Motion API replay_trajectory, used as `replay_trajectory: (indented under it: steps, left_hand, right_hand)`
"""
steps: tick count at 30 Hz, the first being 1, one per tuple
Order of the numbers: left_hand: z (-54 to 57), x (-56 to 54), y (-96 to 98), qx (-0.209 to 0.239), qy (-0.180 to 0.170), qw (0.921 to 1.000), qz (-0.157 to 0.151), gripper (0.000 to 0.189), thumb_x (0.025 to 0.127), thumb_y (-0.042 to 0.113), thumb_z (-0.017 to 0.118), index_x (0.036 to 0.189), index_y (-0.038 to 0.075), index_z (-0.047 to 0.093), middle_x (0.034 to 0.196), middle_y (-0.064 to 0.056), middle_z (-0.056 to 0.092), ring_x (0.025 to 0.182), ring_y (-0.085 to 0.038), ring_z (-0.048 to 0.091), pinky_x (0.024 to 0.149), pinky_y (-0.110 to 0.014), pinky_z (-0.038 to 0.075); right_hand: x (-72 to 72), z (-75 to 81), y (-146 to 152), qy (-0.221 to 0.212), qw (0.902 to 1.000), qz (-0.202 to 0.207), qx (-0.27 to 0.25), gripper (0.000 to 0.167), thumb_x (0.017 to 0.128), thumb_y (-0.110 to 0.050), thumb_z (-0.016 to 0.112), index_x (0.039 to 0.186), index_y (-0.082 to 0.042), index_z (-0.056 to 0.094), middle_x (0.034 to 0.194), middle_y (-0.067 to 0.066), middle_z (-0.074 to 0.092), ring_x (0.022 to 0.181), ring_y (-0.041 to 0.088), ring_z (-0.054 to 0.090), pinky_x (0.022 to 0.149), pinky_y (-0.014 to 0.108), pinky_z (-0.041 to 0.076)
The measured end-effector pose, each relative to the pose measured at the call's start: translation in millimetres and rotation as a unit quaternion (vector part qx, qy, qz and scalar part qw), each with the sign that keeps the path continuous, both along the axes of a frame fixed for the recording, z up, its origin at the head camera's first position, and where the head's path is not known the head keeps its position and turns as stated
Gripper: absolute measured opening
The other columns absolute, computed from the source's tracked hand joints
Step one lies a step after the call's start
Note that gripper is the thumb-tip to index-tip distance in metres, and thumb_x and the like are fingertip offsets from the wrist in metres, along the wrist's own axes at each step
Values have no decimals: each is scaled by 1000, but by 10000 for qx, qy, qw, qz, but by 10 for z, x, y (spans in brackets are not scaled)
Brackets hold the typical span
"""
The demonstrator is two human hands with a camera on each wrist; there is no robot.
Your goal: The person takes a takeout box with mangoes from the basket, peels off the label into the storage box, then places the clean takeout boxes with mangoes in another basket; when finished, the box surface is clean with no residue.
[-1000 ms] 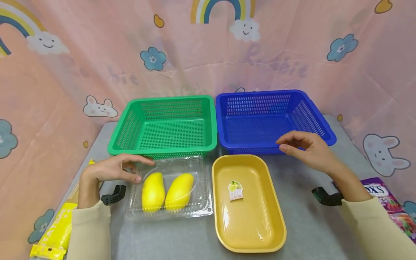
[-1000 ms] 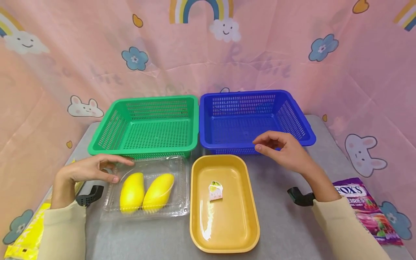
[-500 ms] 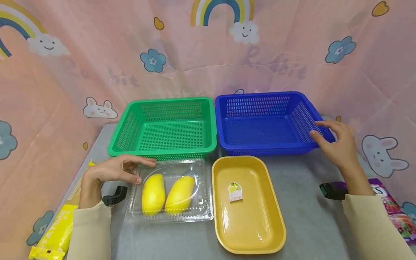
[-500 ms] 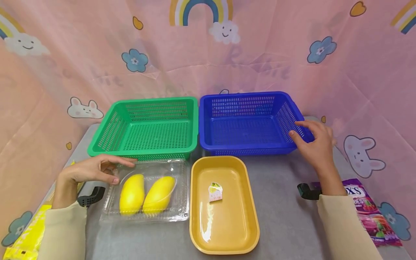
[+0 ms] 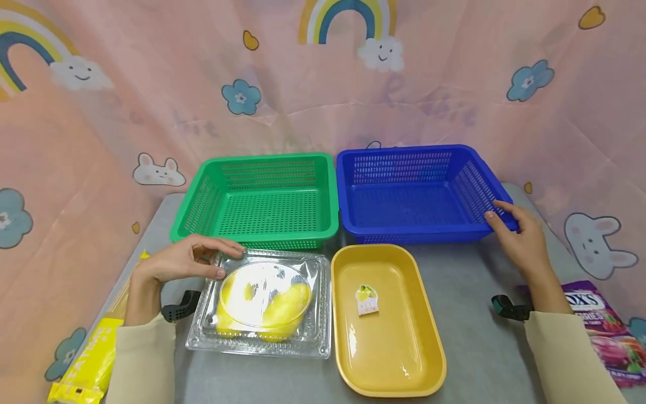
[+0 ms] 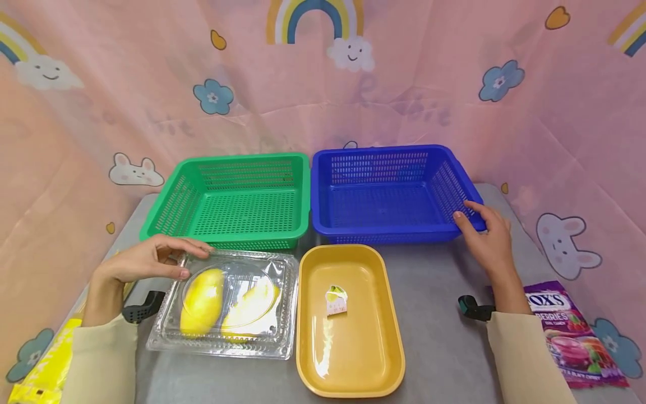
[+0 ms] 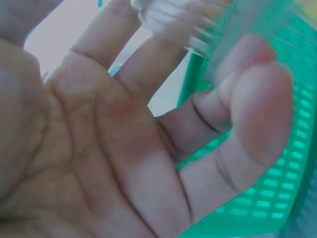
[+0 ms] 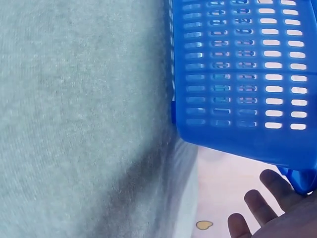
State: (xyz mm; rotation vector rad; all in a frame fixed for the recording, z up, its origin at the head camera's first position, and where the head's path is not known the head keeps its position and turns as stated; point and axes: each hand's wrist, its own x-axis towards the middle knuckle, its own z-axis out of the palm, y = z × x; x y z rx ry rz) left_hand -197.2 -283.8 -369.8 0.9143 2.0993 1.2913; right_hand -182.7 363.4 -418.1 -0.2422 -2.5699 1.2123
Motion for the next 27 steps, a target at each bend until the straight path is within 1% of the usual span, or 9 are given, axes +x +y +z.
replay_trajectory:
  steps: [4, 9, 11, 13, 16, 18, 21, 23, 27]
  left_hand:
    - [26, 11, -8, 20, 101, 9999, 70, 38, 93, 0, 70, 130, 5, 68, 143, 8, 60, 125, -4, 60, 77, -31, 60]
    - [52, 24, -25, 96, 126, 9998, 124, 39, 91, -2, 70, 129, 4, 68, 142, 6, 60, 126, -5, 58, 75, -31, 60]
    - [65, 31, -38, 149, 161, 9997, 129, 39, 91, -3, 70, 129, 3, 68, 142, 5, 60, 127, -5, 57, 72, -30, 60]
    - [76, 38, -51, 207, 195, 9995, 107, 39, 90, -4, 71, 129, 2, 68, 142, 5, 60, 127, -6, 56, 71, -30, 60]
    - [82, 43, -75, 287, 290, 9992, 55, 40, 89, -6, 70, 129, 1, 68, 142, 5, 59, 126, -7, 57, 70, -29, 60]
    - [82, 42, -95, 361, 383, 9986, -21, 41, 89, -8, 69, 130, 0, 67, 143, 3, 59, 127, -8, 56, 72, -28, 59]
    - [86, 47, -130, 549, 448, 9974, -89, 43, 89, -12, 67, 130, 0, 67, 143, 3, 58, 129, -8, 54, 74, -25, 57]
    - [93, 50, -150, 775, 565, 9952, -186, 46, 88, -16, 65, 131, -1, 66, 144, 1, 58, 128, -8, 54, 68, -25, 54]
    - [115, 55, -159, 1308, 845, 9873, -304, 52, 85, -23, 60, 132, -2, 65, 143, -2, 58, 120, -10, 56, 62, -28, 46]
  right_hand:
    - [12, -17, 5, -86, 10000, 23, -33, 64, 106, -42, 49, 160, -12, 33, 165, 26, 26, 149, 53, 26, 113, 75, 27]
    - [41, -61, 29, -100, 9995, 104, -287, 70, 105, -42, 51, 164, -21, 20, 170, 18, 18, 153, 49, 23, 119, 67, 25]
    - [52, -84, 36, -101, 9991, 111, -386, 71, 105, -42, 51, 165, -25, 17, 171, 15, 16, 153, 47, 22, 123, 60, 25]
    - [59, -108, 41, -82, 9990, 95, -429, 71, 104, -41, 52, 165, -28, 17, 171, 14, 17, 153, 45, 25, 125, 41, 31]
    - [60, -139, 44, -11, 9989, 31, -476, 71, 104, -40, 54, 164, -29, 18, 170, 14, 19, 151, 42, 30, 113, 16, 36]
    - [62, -146, 33, 32, 9988, -26, -487, 69, 103, -40, 55, 163, -31, 22, 170, 13, 21, 150, 41, 32, 108, 12, 36]
    - [68, -150, 8, 88, 9987, -110, -484, 66, 103, -41, 55, 162, -33, 27, 170, 11, 24, 149, 39, 33, 109, 17, 37]
    - [71, -149, -10, 97, 9988, -182, -448, 63, 103, -43, 55, 160, -35, 30, 169, 10, 26, 148, 35, 36, 108, 18, 38]
    - [63, -159, -20, 229, 9984, -267, -446, 61, 103, -41, 57, 159, -31, 37, 166, 12, 32, 136, 16, 43, 89, 6, 36]
